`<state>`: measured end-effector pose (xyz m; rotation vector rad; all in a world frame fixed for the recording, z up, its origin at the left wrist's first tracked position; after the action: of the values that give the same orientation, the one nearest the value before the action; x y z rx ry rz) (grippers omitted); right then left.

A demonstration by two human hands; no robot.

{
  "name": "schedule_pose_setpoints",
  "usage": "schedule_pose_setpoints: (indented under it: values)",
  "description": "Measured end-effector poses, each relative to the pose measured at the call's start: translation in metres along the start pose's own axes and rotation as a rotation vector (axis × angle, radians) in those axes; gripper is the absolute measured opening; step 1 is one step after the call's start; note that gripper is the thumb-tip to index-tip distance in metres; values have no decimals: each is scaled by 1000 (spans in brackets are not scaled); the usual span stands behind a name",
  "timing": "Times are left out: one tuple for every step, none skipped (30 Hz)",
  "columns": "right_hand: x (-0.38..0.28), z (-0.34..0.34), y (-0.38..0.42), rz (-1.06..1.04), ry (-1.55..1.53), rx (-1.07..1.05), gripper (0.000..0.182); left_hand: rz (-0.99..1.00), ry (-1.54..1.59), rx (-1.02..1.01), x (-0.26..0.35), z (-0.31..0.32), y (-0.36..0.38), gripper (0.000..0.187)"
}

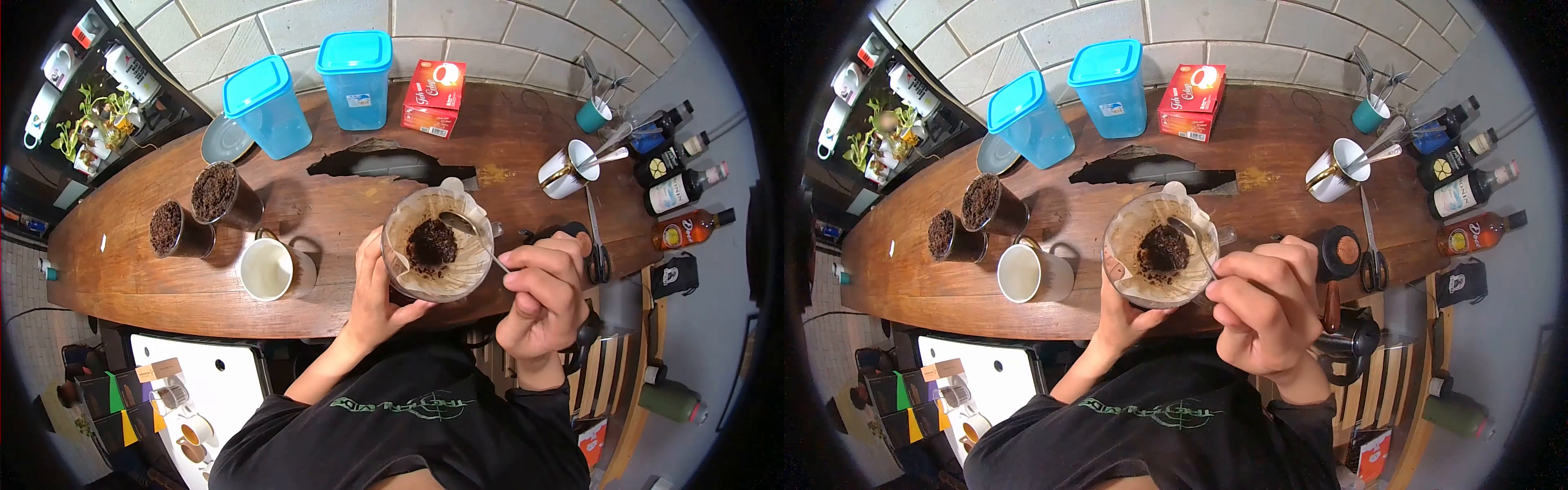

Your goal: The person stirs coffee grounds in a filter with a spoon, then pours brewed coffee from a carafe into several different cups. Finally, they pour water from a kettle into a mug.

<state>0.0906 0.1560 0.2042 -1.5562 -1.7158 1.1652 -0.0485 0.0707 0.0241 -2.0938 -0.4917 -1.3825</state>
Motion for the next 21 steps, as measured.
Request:
schedule_pose_setpoints:
  values:
    - [3,3,3,14,-49,10,11,1,-3,2,1,0,0,97]
    - [4,6,5,14,-49,10,11,1,-3,1,1,0,-1,97]
    - [5,10,7,24,-72,-8,11,-5,3,1,1,0,-1,97]
    - [6,13,8,33,-96,-27,11,-10,9,1,0,-1,-1,97]
    - [5,13,8,24,-90,-40,10,-10,8,4,1,-1,-1,97]
    - [5,12,8,23,-92,-40,10,-13,-1,3,1,-2,-1,97]
    - [6,11,8,40,-140,-25,11,-16,-9,1,2,-1,0,96]
    - [8,9,9,57,-187,-10,12,-15,-8,-1,2,-1,-1,96]
    - [8,7,7,59,-185,-9,12,-4,-18,5,3,-2,-1,96]
    - [7,0,4,43,-158,24,13,7,-29,11,4,-3,0,96]
    - [6,-5,2,26,-132,57,15,7,-29,10,4,-3,0,96]
    - [6,-4,2,26,-132,58,15,-4,-20,8,3,-3,0,96]
    - [13,-6,3,98,-161,107,17,-15,-12,6,2,-2,-1,96]
    - [20,-8,6,170,-190,156,20,-15,-12,6,3,-3,-1,96]
    - [25,-4,7,216,-238,151,19,13,-27,11,6,-3,-2,96]
    - [24,-1,7,215,-238,150,19,40,-42,15,10,-3,-2,96]
    - [32,7,12,322,-211,121,18,40,-41,15,10,-3,-3,96]
    - [41,12,17,429,-183,92,17,38,-40,14,10,-3,-3,96]
    - [39,12,15,400,-140,74,16,36,-39,14,10,-3,-3,97]
    - [39,12,14,398,-141,73,16,36,-39,17,9,-4,-3,97]
    - [38,7,15,402,-179,147,16,42,-39,20,9,-4,-3,97]
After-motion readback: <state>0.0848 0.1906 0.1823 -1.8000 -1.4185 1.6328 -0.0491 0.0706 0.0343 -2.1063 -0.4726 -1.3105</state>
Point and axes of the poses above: each hand's wrist, its own y-axis away from the middle knuckle, its own z-axis out of the palm, x = y × z, the point moved 10 cm from there along -y, towards the middle knuckle, and after that the axes turned 10 degrees about -z, right-handed, at the moved point
